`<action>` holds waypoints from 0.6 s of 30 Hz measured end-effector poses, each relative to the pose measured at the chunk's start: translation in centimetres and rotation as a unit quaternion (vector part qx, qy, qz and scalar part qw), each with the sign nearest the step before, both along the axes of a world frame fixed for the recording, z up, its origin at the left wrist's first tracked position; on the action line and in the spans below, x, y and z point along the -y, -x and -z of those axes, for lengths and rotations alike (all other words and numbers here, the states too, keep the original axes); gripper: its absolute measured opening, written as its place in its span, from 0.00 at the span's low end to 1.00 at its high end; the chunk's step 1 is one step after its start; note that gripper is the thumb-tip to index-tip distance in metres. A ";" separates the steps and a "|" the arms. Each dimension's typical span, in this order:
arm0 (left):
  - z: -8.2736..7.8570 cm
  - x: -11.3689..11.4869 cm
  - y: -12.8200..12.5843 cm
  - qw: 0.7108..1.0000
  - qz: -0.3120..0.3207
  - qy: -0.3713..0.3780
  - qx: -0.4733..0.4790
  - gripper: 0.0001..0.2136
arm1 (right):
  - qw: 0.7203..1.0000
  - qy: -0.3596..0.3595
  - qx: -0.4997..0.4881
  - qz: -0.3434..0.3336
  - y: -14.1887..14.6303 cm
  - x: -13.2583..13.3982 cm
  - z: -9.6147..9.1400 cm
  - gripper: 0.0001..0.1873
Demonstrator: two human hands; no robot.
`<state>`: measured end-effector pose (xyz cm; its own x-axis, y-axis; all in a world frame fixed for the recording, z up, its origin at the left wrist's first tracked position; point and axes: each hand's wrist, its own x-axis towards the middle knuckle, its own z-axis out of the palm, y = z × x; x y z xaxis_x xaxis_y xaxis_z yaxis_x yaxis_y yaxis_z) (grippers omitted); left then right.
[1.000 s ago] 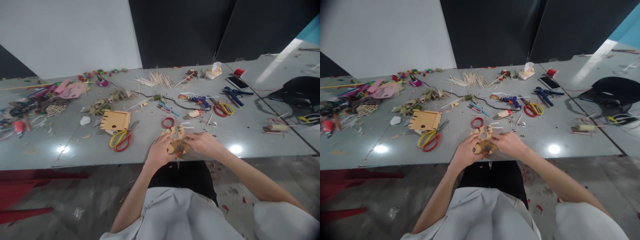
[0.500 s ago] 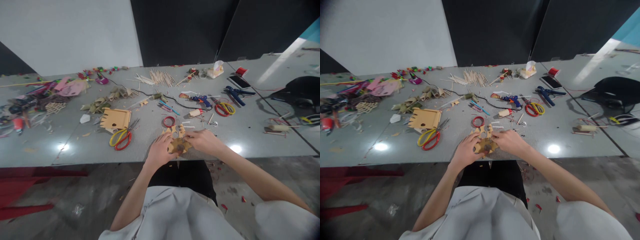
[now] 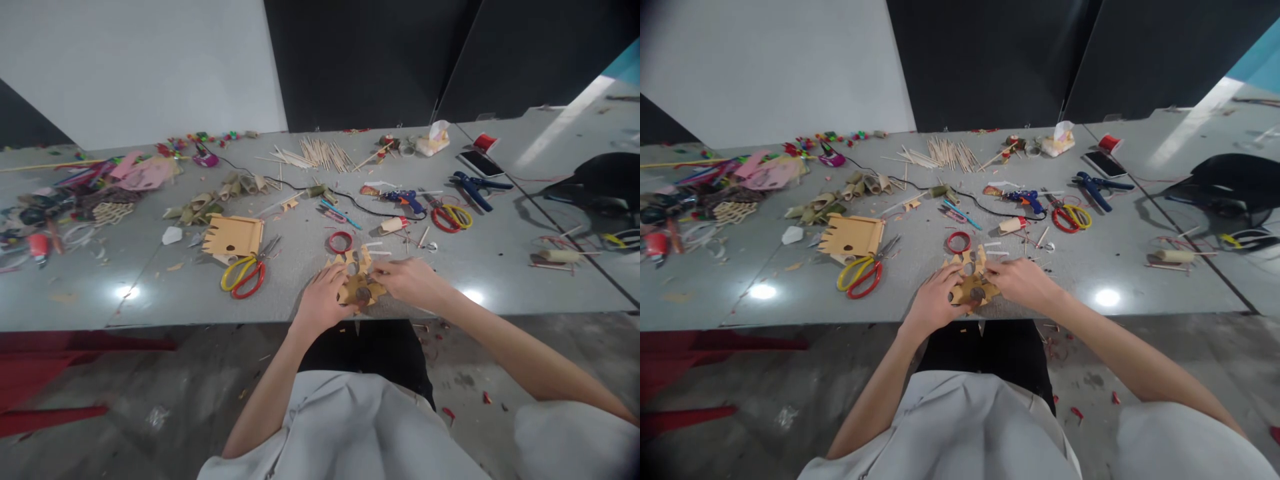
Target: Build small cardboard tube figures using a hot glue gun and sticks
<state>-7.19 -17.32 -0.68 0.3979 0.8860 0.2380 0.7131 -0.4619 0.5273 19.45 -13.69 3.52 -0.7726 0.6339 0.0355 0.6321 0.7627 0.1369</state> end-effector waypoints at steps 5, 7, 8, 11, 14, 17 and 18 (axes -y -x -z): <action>-0.1 0.0 0.1 0.999 0.013 -0.008 -0.029 0.29 | 1.000 0.006 -0.003 -0.020 0.0 -0.3 -0.6 0.14; -0.3 0.0 0.2 0.999 0.023 -0.009 -0.041 0.29 | 1.000 0.008 -0.010 -0.028 0.0 -0.5 -0.8 0.14; -0.3 0.0 0.2 0.999 0.026 -0.011 -0.045 0.27 | 0.999 0.009 -0.013 -0.028 0.1 -0.6 -0.8 0.14; -0.4 0.1 0.2 0.998 0.027 -0.020 -0.054 0.24 | 0.999 0.015 -0.020 -0.024 0.1 -0.8 -0.9 0.13; -0.4 0.2 0.1 0.997 0.025 -0.030 -0.061 0.23 | 0.999 0.029 -0.019 -0.024 0.0 -1.0 -0.9 0.13; -0.2 0.2 0.1 0.997 0.028 -0.036 -0.062 0.19 | 0.999 0.035 -0.008 -0.028 -0.1 -1.2 -0.9 0.16; -0.2 0.2 0.2 0.997 0.029 -0.037 -0.061 0.18 | 0.999 0.034 -0.006 -0.031 -0.1 -1.3 -1.0 0.17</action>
<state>-7.34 -17.50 -0.49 0.4773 0.8430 0.2481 0.7415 -0.5379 0.4011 19.55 -12.35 4.48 -0.8105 0.5857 0.0038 0.5842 0.8080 0.0769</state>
